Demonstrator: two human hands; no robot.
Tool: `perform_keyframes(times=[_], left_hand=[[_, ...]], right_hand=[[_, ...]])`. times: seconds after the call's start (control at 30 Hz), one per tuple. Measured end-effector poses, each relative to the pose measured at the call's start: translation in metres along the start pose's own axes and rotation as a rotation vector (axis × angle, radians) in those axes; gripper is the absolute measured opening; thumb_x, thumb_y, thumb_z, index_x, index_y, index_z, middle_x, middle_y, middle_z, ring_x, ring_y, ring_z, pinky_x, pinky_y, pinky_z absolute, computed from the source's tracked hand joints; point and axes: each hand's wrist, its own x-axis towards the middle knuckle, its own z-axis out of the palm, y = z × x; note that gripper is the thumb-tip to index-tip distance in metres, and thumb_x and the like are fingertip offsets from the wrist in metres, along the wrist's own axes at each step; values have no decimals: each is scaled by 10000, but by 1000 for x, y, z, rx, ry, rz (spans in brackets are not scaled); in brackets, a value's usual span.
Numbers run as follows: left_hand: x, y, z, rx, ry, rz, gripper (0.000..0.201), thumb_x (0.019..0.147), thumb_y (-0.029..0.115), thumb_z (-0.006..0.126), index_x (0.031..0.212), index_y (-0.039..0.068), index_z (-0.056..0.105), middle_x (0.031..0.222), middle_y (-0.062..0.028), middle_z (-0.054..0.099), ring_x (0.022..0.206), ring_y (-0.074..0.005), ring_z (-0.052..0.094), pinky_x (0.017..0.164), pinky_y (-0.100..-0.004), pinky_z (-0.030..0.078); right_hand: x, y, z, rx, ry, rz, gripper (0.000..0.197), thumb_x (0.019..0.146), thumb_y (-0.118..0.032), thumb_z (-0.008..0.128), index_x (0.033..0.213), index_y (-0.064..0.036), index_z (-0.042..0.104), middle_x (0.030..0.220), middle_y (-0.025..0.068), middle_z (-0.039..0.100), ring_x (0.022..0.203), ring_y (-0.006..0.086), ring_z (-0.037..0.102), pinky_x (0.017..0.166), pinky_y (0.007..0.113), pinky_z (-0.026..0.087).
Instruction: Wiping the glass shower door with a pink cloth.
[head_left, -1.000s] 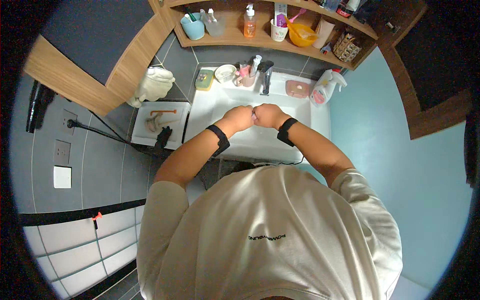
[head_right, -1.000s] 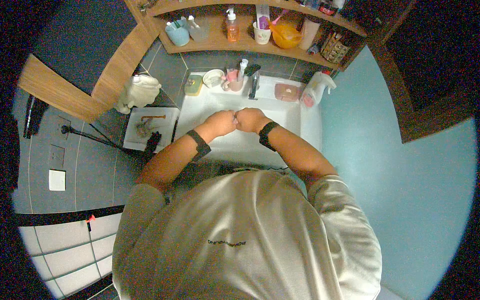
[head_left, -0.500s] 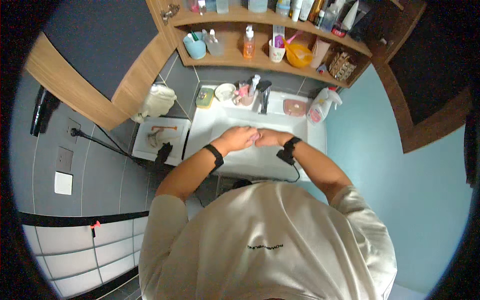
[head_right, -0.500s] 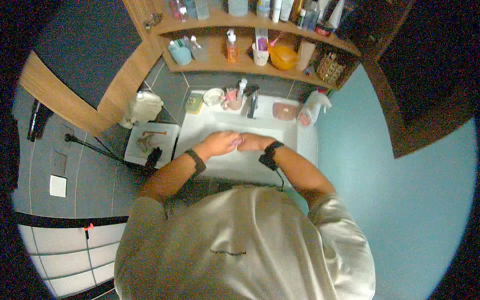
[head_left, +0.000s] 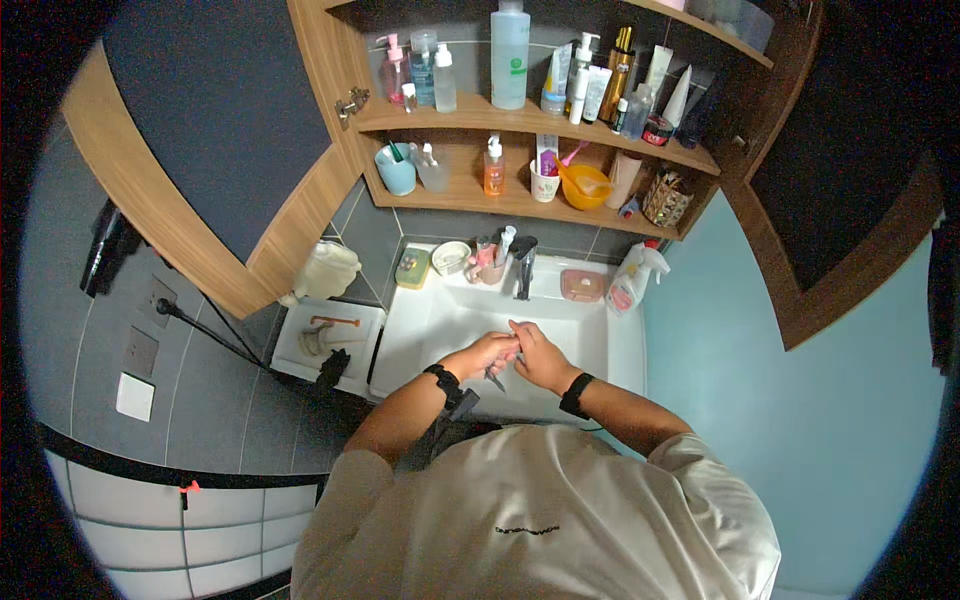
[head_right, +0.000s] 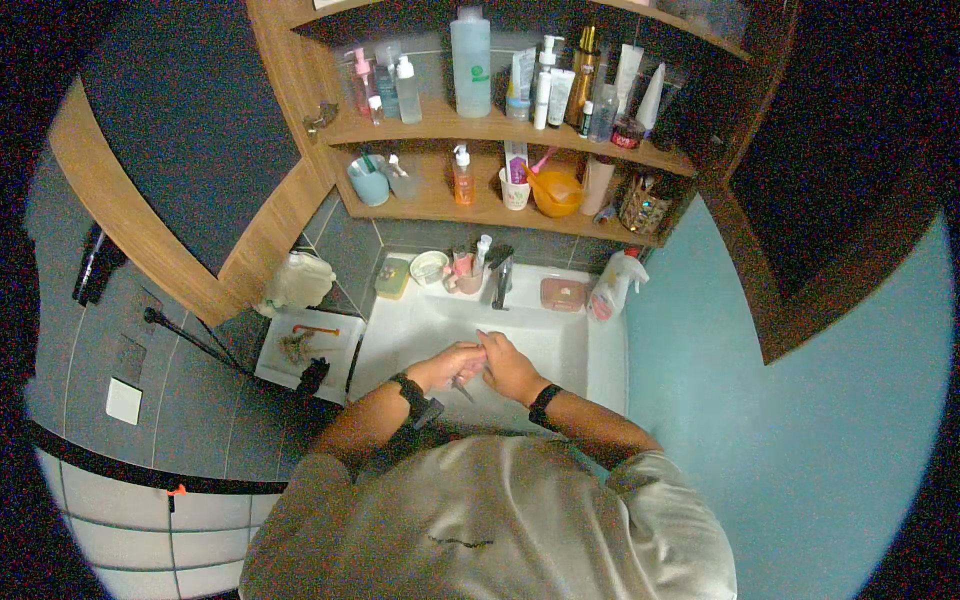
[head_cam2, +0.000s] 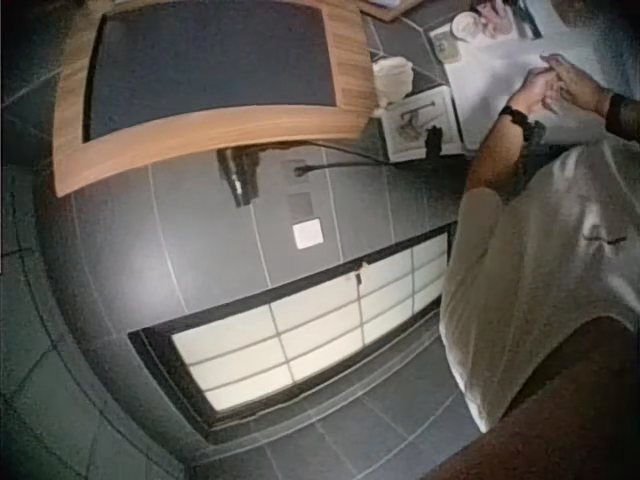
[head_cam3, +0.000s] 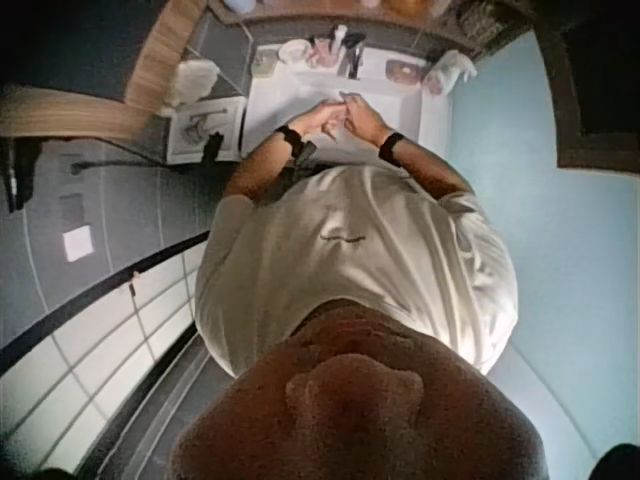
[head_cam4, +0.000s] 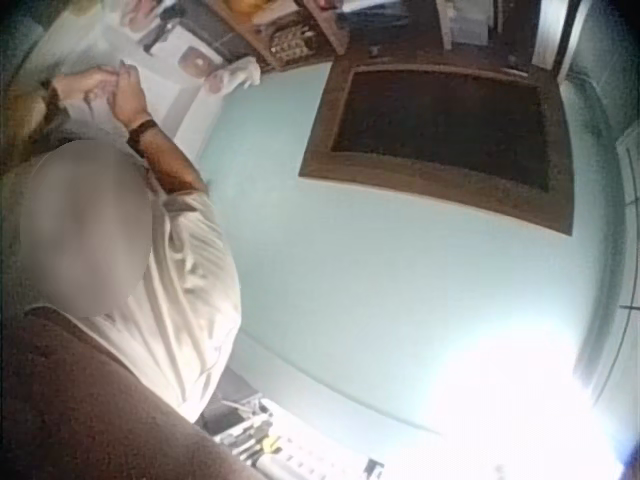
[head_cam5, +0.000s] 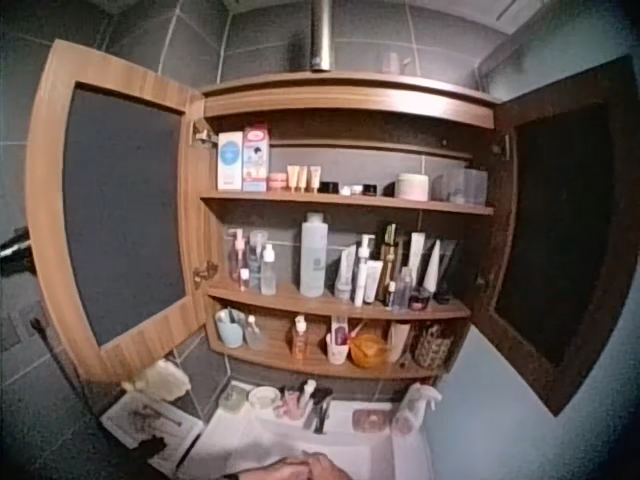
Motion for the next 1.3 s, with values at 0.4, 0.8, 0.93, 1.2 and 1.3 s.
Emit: perform_keyframes(times=[0.4,0.8,0.93,1.2,1.3], left_hand=[[27,-36,-22,1095,362,261,426,879,268,556,1121,-46,399,911,-341,623,894,-462,639,716,-509,496],[6,19,-23,1689,224,416,305,884,251,542,1121,66,490,865,-188,684,740,-398,664,655,-504,524],[0,-5,-13,1696,327,548,289,872,254,578,1099,88,514,885,-149,676,731,-381,667,642,-493,543],[17,-3,3,878,660,800,221,951,244,594,1037,44,633,873,-109,685,758,-231,670,713,-361,539],[35,-1,11,572,648,655,196,942,220,636,982,32,676,773,-16,649,691,-120,594,618,-271,474]], right_hand=[[30,18,20,-218,-574,167,279,841,-310,616,1000,-81,607,850,159,700,799,355,677,678,475,531],[59,61,39,368,-902,621,288,749,-259,668,954,-58,675,783,32,656,696,201,592,578,360,475],[55,16,-17,731,-772,305,266,747,-254,656,943,-76,625,728,-16,553,567,99,457,447,292,346],[25,12,-54,417,-419,655,672,749,-142,650,1351,31,408,1171,276,598,1141,413,550,992,407,439],[-6,16,-50,126,-26,157,785,718,-82,633,1428,4,310,1350,278,430,1278,435,399,1043,450,400]])
